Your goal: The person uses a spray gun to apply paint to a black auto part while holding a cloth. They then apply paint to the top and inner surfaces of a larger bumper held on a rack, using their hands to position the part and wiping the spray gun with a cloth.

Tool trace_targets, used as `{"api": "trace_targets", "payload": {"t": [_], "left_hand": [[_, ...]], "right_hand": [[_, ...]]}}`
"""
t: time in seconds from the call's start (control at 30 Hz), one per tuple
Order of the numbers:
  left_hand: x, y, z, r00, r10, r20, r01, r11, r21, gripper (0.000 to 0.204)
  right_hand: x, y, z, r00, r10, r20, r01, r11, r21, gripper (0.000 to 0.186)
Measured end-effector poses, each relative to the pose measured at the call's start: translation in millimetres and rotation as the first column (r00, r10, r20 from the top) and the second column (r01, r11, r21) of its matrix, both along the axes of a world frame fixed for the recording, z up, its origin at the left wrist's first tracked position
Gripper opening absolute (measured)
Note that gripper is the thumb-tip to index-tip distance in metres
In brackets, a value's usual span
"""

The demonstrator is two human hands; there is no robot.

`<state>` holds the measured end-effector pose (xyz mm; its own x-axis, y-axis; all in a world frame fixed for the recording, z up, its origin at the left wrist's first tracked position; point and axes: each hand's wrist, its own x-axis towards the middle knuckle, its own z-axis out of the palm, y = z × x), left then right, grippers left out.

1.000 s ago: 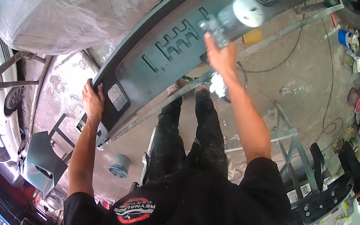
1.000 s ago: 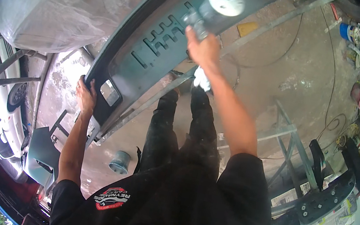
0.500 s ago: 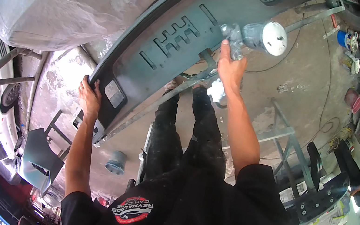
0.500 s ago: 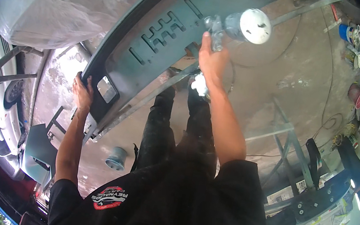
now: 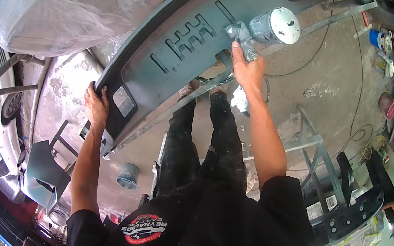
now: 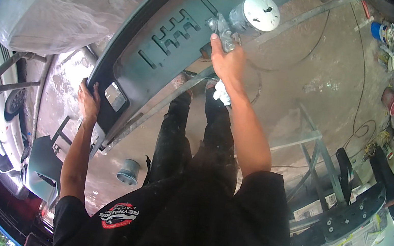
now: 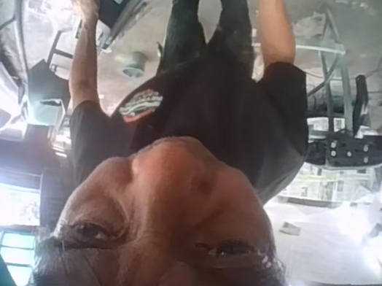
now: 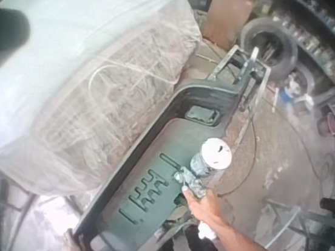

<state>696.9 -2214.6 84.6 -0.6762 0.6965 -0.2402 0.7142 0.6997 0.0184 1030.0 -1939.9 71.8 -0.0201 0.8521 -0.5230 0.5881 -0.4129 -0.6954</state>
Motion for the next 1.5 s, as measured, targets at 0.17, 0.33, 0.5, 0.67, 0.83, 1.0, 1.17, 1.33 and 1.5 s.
{"api": "trace_targets", "payload": {"t": [0.17, 0.33, 0.5, 0.67, 0.83, 1.0, 1.17, 1.33, 1.5], "left_hand": [[3, 6, 4, 1.000, 0.007, 0.002, -0.007, 1.000, -0.009, 0.050], [0, 0, 1, 1.000, 0.003, -0.004, -0.003, 1.000, -0.002, 0.050], [0, 2, 2, 1.000, -0.001, 0.003, 0.001, 1.000, -0.002, 0.051], [-2, -3, -3, 0.999, -0.020, -0.043, 0.021, 0.999, 0.034, 0.045], [0, -1, 0, 1.000, 0.004, -0.029, -0.004, 1.000, 0.007, 0.043], [3, -1, -1, 1.000, -0.010, -0.015, 0.011, 0.998, 0.055, 0.042], [-5, -6, -4, 0.999, -0.023, -0.028, 0.025, 0.996, 0.090, 0.043], [-10, -7, -5, 0.999, -0.019, -0.034, 0.021, 0.997, 0.074, 0.042], [-7, -9, 0, 0.999, 0.032, -0.014, -0.031, 0.999, 0.033, 0.043]], "right_hand": [[-19, -3, -8, 0.996, -0.081, -0.048, 0.078, 0.995, -0.062, 0.041], [-45, -18, -5, 0.970, 0.221, -0.098, -0.220, 0.975, 0.022, 0.043], [-53, -26, -7, 0.925, 0.346, -0.157, -0.365, 0.925, -0.107, 0.043], [-61, -24, -22, 0.985, 0.102, -0.139, -0.110, 0.993, -0.048, 0.040], [-65, -27, -17, 0.974, 0.215, -0.078, -0.209, 0.975, 0.074, 0.041], [-70, -24, -29, 0.967, 0.239, -0.087, -0.225, 0.963, 0.147, 0.042], [-63, -25, -19, 0.949, 0.306, -0.070, -0.295, 0.946, 0.134, 0.043], [-46, -41, -15, 0.945, 0.327, -0.002, -0.321, 0.931, 0.174, 0.038], [-43, -58, -15, 0.960, 0.282, -0.005, -0.282, 0.958, -0.047, 0.039]]}}
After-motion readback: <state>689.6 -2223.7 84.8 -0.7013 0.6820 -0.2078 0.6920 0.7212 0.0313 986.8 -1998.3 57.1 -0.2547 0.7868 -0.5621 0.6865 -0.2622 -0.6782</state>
